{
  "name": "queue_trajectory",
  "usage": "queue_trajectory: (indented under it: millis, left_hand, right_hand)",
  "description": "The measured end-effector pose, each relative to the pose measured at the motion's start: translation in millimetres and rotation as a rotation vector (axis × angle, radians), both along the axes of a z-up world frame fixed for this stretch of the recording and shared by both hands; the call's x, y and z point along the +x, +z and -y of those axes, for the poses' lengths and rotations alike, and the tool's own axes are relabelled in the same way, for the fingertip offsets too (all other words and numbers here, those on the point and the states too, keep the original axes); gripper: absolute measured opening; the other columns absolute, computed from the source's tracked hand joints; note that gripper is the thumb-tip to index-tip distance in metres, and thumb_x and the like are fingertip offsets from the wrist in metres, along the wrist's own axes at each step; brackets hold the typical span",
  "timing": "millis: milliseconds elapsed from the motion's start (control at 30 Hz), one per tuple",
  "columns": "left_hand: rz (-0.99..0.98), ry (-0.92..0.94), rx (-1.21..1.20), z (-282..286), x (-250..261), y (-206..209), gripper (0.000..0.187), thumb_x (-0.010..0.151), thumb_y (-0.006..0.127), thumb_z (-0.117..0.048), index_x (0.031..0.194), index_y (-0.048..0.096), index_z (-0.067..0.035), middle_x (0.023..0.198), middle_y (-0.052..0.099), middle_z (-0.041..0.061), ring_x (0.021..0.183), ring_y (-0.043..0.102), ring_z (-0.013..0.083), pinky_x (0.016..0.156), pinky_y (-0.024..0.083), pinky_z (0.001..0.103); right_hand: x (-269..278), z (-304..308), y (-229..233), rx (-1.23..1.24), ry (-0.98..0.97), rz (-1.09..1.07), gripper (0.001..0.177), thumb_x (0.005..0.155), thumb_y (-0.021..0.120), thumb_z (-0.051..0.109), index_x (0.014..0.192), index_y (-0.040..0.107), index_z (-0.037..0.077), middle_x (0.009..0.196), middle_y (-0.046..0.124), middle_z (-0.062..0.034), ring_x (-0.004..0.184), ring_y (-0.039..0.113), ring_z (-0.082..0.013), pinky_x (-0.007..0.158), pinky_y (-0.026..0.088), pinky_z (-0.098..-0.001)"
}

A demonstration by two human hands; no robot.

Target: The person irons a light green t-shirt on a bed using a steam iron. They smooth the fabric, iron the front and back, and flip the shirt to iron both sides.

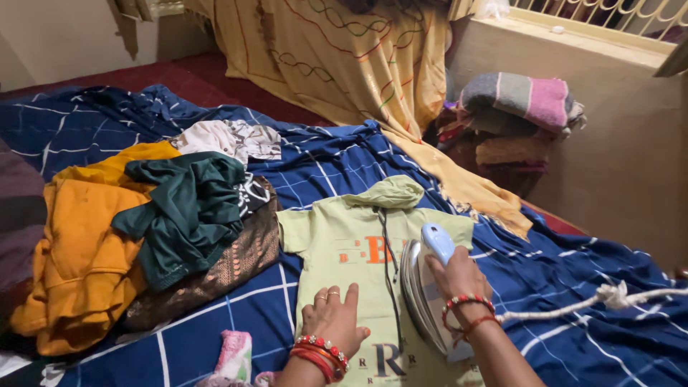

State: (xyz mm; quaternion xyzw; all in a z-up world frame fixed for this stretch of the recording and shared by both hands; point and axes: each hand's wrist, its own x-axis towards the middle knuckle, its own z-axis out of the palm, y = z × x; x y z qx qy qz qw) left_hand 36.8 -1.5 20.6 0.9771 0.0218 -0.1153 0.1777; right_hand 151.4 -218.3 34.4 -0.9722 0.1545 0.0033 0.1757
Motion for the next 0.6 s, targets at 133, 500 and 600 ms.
queue_trajectory:
  millis: [133,500,600]
  left_hand:
    - [-0.063,0.009,-0.024,0,6,-1,0.088,0.087,0.076,-0.045,0.156,0.030,-0.017,0.156,0.036,0.019,0.150,0.025,0.0373,0.114,0.031,0.055]
    - [-0.097,0.004,-0.021,-4,17,-7,0.088,0.089,0.076,-0.044,0.157,0.028,-0.017,0.158,0.032,0.021,0.152,0.021,0.0397,0.115,0.028,0.055]
    - [-0.088,-0.007,0.001,-5,16,-6,0.086,0.089,0.075,-0.045,0.156,0.028,-0.016,0.157,0.033,0.021,0.152,0.022,0.0402,0.116,0.028,0.055]
  right_hand:
    - [36,-16,-1,-0.013,-0.035,-0.003,0.063,0.086,0.070,0.058,0.122,0.062,0.007,0.118,0.072,-0.0212,0.112,0.069,-0.0420,0.091,0.055,-0.0525]
    - [79,-19,-10,-0.028,0.071,-0.001,0.064,0.090,0.071,0.049,0.129,0.048,0.004,0.116,0.070,-0.0272,0.110,0.068,-0.0455,0.093,0.054,-0.0534]
    - [83,-11,-13,-0.018,0.139,-0.031,0.064,0.089,0.072,0.048,0.127,0.046,0.002,0.114,0.069,-0.0308,0.109,0.068,-0.0469,0.094,0.054,-0.0534]
